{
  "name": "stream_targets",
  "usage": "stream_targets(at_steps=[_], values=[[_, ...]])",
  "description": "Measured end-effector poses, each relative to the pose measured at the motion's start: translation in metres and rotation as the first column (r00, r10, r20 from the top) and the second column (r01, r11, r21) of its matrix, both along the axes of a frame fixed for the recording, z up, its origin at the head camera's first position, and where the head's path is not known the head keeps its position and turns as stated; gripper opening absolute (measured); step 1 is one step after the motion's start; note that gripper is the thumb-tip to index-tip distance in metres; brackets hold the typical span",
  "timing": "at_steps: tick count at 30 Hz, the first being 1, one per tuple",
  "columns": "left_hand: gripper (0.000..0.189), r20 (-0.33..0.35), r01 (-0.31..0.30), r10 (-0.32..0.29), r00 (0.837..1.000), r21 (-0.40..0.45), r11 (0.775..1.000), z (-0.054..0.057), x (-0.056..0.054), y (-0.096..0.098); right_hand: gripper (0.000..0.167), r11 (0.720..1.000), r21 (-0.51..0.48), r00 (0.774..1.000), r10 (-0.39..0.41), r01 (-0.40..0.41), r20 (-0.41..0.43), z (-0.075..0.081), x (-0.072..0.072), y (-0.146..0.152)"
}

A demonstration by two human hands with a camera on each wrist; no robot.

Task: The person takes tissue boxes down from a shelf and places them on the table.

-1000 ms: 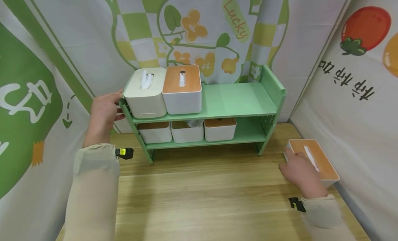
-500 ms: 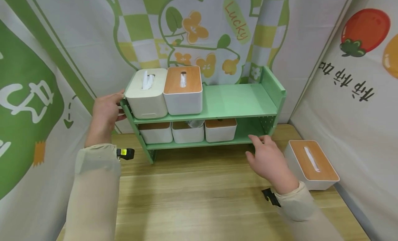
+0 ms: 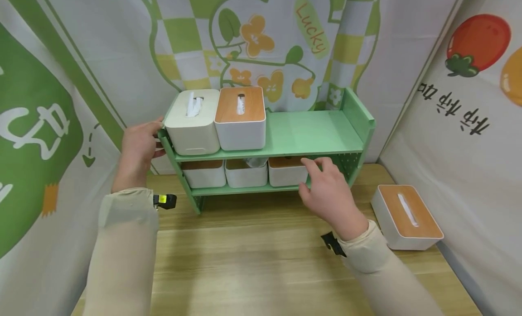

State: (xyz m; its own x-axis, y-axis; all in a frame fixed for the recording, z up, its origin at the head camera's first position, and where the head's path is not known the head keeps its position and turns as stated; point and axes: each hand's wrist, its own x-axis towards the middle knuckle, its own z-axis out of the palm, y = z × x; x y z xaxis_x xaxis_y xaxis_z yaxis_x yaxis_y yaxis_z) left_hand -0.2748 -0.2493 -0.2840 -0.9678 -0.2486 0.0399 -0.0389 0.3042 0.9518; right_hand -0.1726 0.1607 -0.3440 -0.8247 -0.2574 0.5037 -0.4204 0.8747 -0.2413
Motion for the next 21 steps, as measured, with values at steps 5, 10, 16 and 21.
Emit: stream_targets(at_steps=[5,10,16,21], values=[[0.041,-0.005,-0.001,0.001,1.000,0.003,1.000,-0.001,0.000,0.001,0.053,1.000,0.010,1.000,0.015,-0.015,-0.017,0.006,-0.005,-0.013],[0.040,-0.021,0.004,-0.004,1.000,-0.011,1.000,0.000,0.002,0.001,0.052,0.999,0.017,0.997,0.049,-0.048,-0.052,0.013,-0.009,-0.023],[0.042,-0.027,0.003,-0.003,1.000,-0.016,1.000,0.000,0.001,0.000,0.050,0.995,0.007,0.988,0.096,-0.096,-0.121,0.021,-0.012,-0.034],[0.043,-0.021,0.001,-0.002,1.000,-0.017,1.000,-0.001,0.001,-0.001,0.049,0.994,0.004,0.983,0.107,-0.108,-0.152,0.026,-0.014,-0.045]])
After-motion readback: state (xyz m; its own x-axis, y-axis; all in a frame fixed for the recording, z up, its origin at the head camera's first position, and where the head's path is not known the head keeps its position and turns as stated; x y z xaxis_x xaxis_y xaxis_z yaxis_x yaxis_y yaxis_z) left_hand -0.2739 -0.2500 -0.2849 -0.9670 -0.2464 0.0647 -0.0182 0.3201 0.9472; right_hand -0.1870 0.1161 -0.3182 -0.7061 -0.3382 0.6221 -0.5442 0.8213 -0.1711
